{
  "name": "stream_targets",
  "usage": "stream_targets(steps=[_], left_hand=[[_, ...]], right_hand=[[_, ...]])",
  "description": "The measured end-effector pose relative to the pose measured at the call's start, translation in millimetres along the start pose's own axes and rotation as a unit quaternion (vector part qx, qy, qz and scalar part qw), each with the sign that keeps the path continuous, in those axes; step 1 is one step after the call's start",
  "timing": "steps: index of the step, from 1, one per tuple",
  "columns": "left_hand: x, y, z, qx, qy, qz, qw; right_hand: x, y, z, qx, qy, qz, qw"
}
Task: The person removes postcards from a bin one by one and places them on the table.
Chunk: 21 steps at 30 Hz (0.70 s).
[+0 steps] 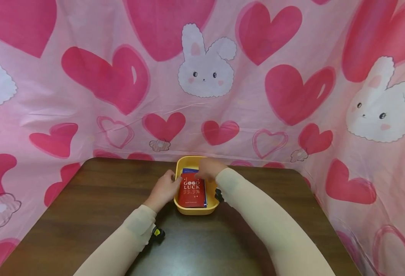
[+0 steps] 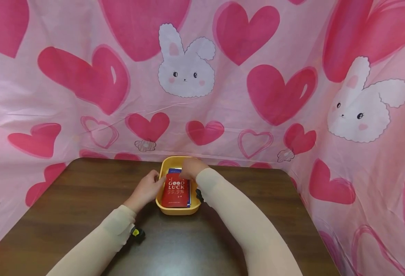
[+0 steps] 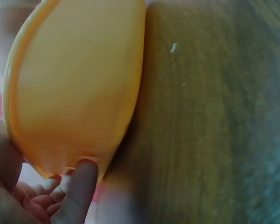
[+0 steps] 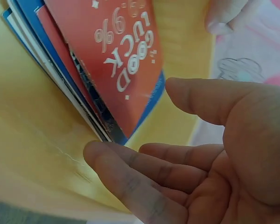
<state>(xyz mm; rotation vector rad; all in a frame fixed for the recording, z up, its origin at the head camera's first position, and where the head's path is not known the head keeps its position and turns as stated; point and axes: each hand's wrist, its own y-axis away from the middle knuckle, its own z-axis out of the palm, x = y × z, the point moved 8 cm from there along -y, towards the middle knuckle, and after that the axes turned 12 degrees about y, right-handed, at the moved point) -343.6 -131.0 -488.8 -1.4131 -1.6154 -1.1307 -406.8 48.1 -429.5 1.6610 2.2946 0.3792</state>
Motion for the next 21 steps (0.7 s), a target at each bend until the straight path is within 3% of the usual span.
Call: stream_targets(steps=[6, 17, 21], left_hand=[[0.1, 0.8, 1.6, 0.005, -0.002, -0.003, 1.0], [-1.0, -0.3, 1.6, 0.014, -0.018, 0.004, 0.9997], [-0.7, -1.5, 1.2, 0.018, -0.025, 0.011, 0.9995]], right_hand=[[-6, -8, 2, -0.007, 0.002, -0.001, 1.0], [-9, -7, 11, -0.032, -0.085, 0.031, 0.995], [-11, -8, 15, -0.04, -0.078, 0.032, 0.996]])
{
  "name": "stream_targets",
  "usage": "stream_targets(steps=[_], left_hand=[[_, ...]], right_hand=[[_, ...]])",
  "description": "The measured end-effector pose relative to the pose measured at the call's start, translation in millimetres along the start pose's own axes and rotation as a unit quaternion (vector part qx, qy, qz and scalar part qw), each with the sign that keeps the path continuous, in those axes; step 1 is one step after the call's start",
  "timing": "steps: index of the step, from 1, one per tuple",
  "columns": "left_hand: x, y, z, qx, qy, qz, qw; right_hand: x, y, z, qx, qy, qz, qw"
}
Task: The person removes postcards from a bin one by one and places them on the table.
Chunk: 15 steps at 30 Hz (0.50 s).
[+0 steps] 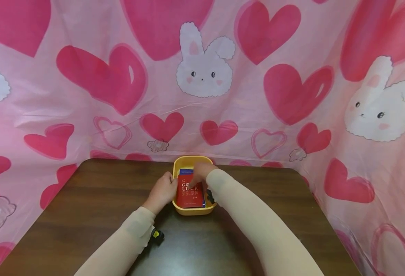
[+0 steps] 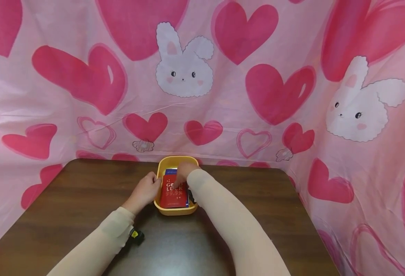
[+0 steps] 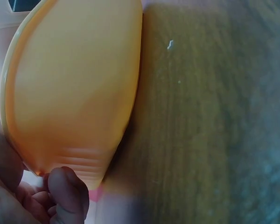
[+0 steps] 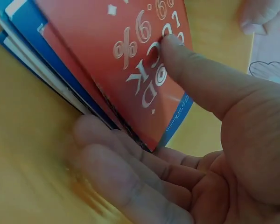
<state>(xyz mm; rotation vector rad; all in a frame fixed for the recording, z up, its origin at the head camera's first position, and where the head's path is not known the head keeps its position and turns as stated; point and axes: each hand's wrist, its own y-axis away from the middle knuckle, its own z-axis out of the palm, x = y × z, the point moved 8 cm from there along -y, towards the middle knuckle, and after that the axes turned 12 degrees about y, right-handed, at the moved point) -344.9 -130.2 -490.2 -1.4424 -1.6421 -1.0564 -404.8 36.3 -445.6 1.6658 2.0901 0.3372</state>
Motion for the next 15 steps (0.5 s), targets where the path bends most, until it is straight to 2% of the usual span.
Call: stream_targets(steps=[5, 9, 12, 15], left_hand=[[-2.5, -0.7, -0.5, 0.003, 0.001, 0.005, 1.0], [-2.8, -1.1, -0.5, 0.004, -0.002, 0.007, 1.0], [-1.7, -1.5, -0.2, 0.006, -0.005, 0.01, 0.9999], [0.4, -1.1, 0.3, 0.007, -0.007, 0.012, 0.9999]], right_hand=[[-0.1, -5.7, 4.7, 0.003, 0.019, -0.009, 1.0], [2.3, -4.4, 4.0, 0.011, -0.011, -0.007, 1.0], [4.9, -5.1, 2.6, 0.016, -0.015, -0.009, 1.0], [6.7, -5.9, -3.0, 0.029, 0.02, -0.017, 0.999]])
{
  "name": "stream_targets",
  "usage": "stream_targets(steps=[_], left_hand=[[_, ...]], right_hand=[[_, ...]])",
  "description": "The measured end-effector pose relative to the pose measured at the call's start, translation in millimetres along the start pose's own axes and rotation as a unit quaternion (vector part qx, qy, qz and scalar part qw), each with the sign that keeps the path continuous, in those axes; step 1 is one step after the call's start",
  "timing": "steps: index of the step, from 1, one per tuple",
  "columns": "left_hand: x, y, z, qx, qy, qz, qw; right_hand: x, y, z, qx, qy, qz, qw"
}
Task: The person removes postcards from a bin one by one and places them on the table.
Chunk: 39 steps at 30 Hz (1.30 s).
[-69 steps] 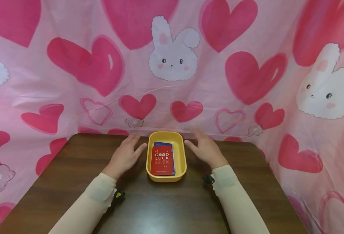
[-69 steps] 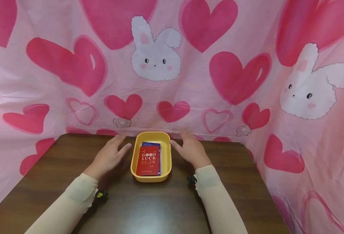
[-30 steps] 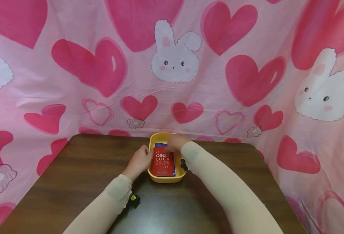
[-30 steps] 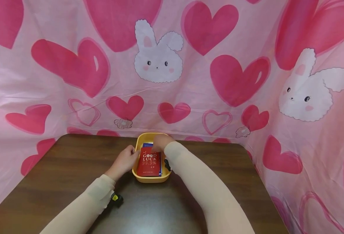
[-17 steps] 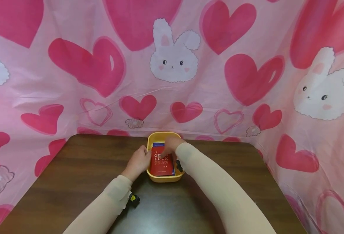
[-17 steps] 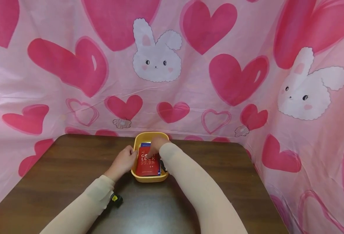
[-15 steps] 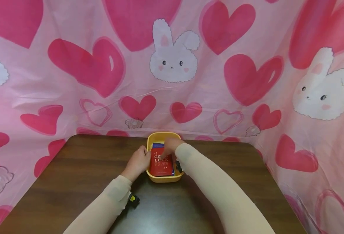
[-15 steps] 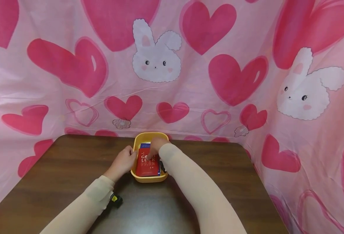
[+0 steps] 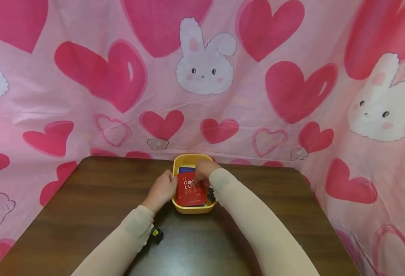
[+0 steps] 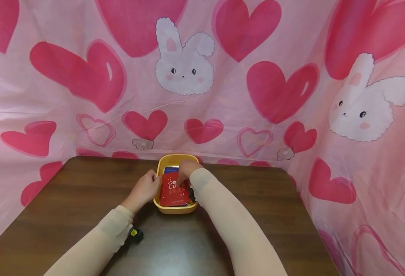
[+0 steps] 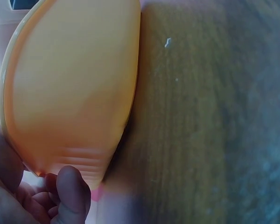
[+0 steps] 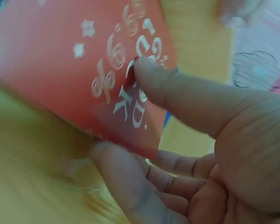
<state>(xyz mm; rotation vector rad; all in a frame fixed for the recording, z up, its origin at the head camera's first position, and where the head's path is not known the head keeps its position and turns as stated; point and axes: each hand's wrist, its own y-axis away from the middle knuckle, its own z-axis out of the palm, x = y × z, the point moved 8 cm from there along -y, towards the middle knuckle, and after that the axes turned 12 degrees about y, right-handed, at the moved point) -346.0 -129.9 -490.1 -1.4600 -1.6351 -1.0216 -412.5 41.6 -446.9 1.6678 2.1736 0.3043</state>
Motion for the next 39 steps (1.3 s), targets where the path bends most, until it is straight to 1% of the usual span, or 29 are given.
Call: stream_targets(steps=[1, 3, 6, 8, 11, 13, 15, 16, 19, 20, 22, 24, 26, 27, 30, 32, 35, 37, 39], left_hand=[[0.8, 0.4, 0.0, -0.001, 0.001, -0.002, 1.0], [1.8, 0.9, 0.1, -0.002, 0.004, -0.008, 1.0], [2.2, 1.4, 1.2, -0.008, 0.011, -0.019, 0.9997], [2.5, 1.1, 1.7, -0.009, 0.013, -0.021, 0.9996], [2.4, 1.1, 2.0, -0.012, 0.011, -0.021, 0.9996], [2.2, 0.9, 1.7, -0.012, 0.009, -0.02, 0.9997], [1.9, 1.0, 1.3, -0.014, 0.007, -0.02, 0.9997], [1.8, 0.9, 1.1, -0.014, 0.006, -0.02, 0.9997], [1.1, 0.2, 1.0, -0.017, 0.006, -0.019, 0.9997], [1.0, 0.2, 1.1, -0.018, 0.006, -0.02, 0.9996], [0.8, -0.4, 1.4, -0.02, 0.005, -0.021, 0.9996], [0.9, -0.5, 1.7, -0.024, 0.004, -0.023, 0.9995], [1.0, -0.2, 1.9, -0.027, 0.003, -0.025, 0.9993], [0.8, -0.3, 1.9, -0.028, 0.001, -0.026, 0.9993], [-0.1, -0.9, 2.1, -0.031, -0.004, -0.029, 0.9991], [-1.5, -1.9, 2.3, -0.031, -0.006, -0.033, 0.999], [-1.8, -2.2, 2.6, -0.031, -0.004, -0.031, 0.999], [-1.3, -1.0, 2.4, -0.031, 0.001, -0.03, 0.9991], [-1.5, 0.4, 2.3, -0.031, 0.005, -0.032, 0.999]], right_hand=[[0, 1, -4, 0.01, 0.012, -0.008, 1.0], [1, 4, -14, 0.029, 0.004, -0.016, 0.999], [6, 8, -29, 0.048, -0.047, -0.026, 0.997], [12, 11, -36, 0.048, -0.094, -0.026, 0.994], [25, 16, -43, 0.05, -0.137, -0.028, 0.989], [35, 20, -46, 0.06, -0.169, -0.031, 0.983], [46, 24, -47, 0.068, -0.211, -0.033, 0.975], [52, 25, -47, 0.07, -0.237, -0.038, 0.968], [72, 30, -45, 0.079, -0.313, -0.055, 0.945], [80, 31, -44, 0.084, -0.33, -0.061, 0.938], [96, 34, -43, 0.097, -0.367, -0.074, 0.922], [114, 38, -41, 0.115, -0.387, -0.077, 0.912], [131, 42, -38, 0.125, -0.408, -0.073, 0.902], [139, 44, -35, 0.124, -0.422, -0.066, 0.896], [159, 47, -27, 0.124, -0.451, -0.037, 0.883], [170, 50, -23, 0.126, -0.454, -0.016, 0.882], [179, 48, -18, 0.131, -0.445, 0.0, 0.886], [182, 44, -13, 0.128, -0.435, 0.005, 0.891], [184, 37, -5, 0.117, -0.427, 0.006, 0.896]])
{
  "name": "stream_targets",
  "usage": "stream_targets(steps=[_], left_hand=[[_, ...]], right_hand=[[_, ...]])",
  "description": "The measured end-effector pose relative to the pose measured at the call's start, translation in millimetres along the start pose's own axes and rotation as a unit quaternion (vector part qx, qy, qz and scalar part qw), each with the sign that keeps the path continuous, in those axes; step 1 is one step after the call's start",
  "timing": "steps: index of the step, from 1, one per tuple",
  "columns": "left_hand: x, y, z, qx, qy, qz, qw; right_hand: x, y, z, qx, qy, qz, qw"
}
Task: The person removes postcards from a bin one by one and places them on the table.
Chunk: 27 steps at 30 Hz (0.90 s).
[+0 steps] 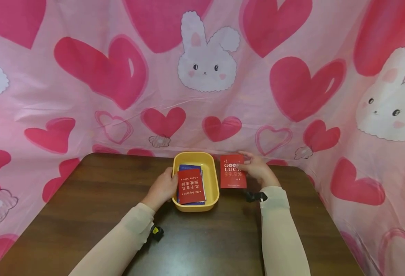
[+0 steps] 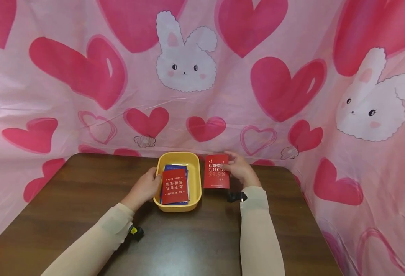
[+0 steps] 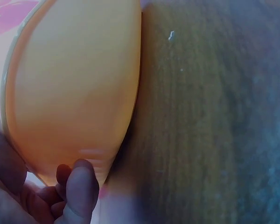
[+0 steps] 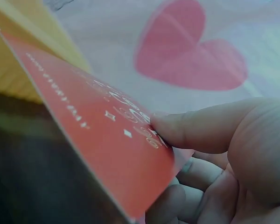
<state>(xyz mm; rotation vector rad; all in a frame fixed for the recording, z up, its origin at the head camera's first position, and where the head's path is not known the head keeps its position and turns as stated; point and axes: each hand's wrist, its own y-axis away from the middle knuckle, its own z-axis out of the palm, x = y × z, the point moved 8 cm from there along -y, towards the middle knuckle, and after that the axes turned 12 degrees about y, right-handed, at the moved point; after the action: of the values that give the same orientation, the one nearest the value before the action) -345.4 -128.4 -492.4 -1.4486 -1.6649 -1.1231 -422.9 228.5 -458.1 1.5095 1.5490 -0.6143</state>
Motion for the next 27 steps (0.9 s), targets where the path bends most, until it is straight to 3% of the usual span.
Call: stream_targets(steps=[5, 10, 16, 27], left_hand=[[0.3, 1.1, 0.8, -0.002, 0.008, -0.004, 1.0], [-1.3, -1.5, 1.7, -0.003, 0.014, -0.005, 0.9999], [0.0, -0.3, 2.1, -0.006, 0.02, 0.004, 0.9998], [0.8, 1.2, 3.9, -0.005, 0.019, 0.008, 0.9998]], right_hand=[[18, -7, 13, -0.026, 0.032, 0.021, 0.999], [27, -10, 18, -0.023, 0.087, 0.034, 0.995], [26, -11, 22, 0.0, 0.196, 0.035, 0.98], [21, -9, 27, 0.053, 0.277, 0.043, 0.959]])
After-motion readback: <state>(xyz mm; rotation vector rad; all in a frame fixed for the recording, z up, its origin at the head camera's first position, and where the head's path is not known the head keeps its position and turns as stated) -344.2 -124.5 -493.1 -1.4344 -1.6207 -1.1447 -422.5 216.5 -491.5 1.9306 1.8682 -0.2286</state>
